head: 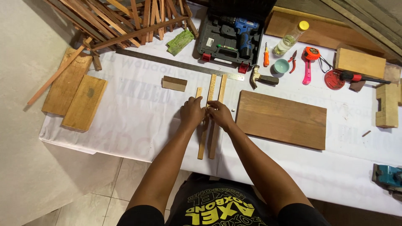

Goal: Arranging and inspecting wooden strips and boards on a workbench.

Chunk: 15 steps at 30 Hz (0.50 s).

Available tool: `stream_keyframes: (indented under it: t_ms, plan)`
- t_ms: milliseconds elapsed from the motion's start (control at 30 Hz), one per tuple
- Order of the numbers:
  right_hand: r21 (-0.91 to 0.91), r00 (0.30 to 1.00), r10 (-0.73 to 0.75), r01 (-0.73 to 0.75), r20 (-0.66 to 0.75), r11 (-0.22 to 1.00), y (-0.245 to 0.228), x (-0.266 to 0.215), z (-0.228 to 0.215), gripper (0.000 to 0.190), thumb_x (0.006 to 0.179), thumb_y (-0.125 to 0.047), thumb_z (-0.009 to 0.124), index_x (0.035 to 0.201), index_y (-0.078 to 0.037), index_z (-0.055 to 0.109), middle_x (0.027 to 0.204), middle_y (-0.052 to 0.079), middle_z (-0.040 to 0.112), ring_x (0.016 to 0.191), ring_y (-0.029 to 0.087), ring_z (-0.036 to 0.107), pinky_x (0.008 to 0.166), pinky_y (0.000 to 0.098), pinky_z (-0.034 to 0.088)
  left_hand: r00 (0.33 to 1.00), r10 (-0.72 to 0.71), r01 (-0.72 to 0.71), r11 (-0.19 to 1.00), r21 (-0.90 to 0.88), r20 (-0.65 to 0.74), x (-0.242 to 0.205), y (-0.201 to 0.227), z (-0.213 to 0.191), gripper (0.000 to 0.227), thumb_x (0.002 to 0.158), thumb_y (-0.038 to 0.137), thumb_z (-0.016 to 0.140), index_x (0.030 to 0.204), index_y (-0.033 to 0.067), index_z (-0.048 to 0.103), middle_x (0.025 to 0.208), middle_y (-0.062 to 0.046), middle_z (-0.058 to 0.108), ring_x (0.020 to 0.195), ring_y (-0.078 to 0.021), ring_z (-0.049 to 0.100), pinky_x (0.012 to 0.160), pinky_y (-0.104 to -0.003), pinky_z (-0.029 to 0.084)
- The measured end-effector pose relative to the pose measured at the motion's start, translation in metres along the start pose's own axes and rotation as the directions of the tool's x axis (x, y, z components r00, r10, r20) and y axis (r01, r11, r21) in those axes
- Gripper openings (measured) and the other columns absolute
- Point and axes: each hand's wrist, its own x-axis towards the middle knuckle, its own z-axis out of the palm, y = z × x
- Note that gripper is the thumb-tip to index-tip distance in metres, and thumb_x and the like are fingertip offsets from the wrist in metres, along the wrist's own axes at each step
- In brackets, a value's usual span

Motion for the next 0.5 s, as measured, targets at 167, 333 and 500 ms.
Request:
stream_keyframes:
  t_ms: [167, 333, 500]
  plan:
    - [-0.198, 0.992, -0.042, 0.018, -0.117, 0.98, -0.01, -0.01, -0.033, 0.039, 0.097, -0.019, 0.063, 0.131, -0.001, 0.066, 0.111, 0.013, 0.075, 0.082, 0.018, 0.072, 0.073, 0.0319, 0.059, 0.996, 0.018, -0.02, 1.0, 0.021, 0.089, 0.003, 0.042, -0.005, 0.048, 0.083, 0.025, 0.077, 0.129, 0.0145, 0.066, 0.111, -0.012, 0.069, 0.103, -0.0336, 0.067, 0.085, -0.053, 0.051]
    - [-0.311, 0.991, -0.061, 0.022, -0.115, 0.95, 0.001, -0.009, -0.052, 0.041, 0.095, -0.022, 0.064, 0.132, -0.004, 0.065, 0.116, 0.016, 0.076, 0.091, 0.022, 0.077, 0.079, 0.0333, 0.061, 0.977, 0.008, -0.028, 0.996, 0.09, 0.215, -0.004, 0.065, 0.003, 0.042, 0.087, 0.03, 0.074, 0.125, 0.0136, 0.066, 0.103, -0.014, 0.07, 0.092, -0.0359, 0.07, 0.081, -0.053, 0.052]
    - [-0.472, 0.991, -0.075, 0.016, -0.107, 0.882, -0.011, -0.014, -0.056, 0.042, 0.095, -0.029, 0.066, 0.13, -0.005, 0.068, 0.119, 0.018, 0.074, 0.102, 0.031, 0.074, 0.088, 0.0374, 0.057, 0.984, 0.097, -0.127, 0.972, 0.199, 0.152, -0.004, 0.061, 0.035, 0.025, 0.09, 0.019, 0.064, 0.112, 0.0064, 0.066, 0.087, -0.016, 0.071, 0.076, -0.0349, 0.073, 0.064, -0.049, 0.056]
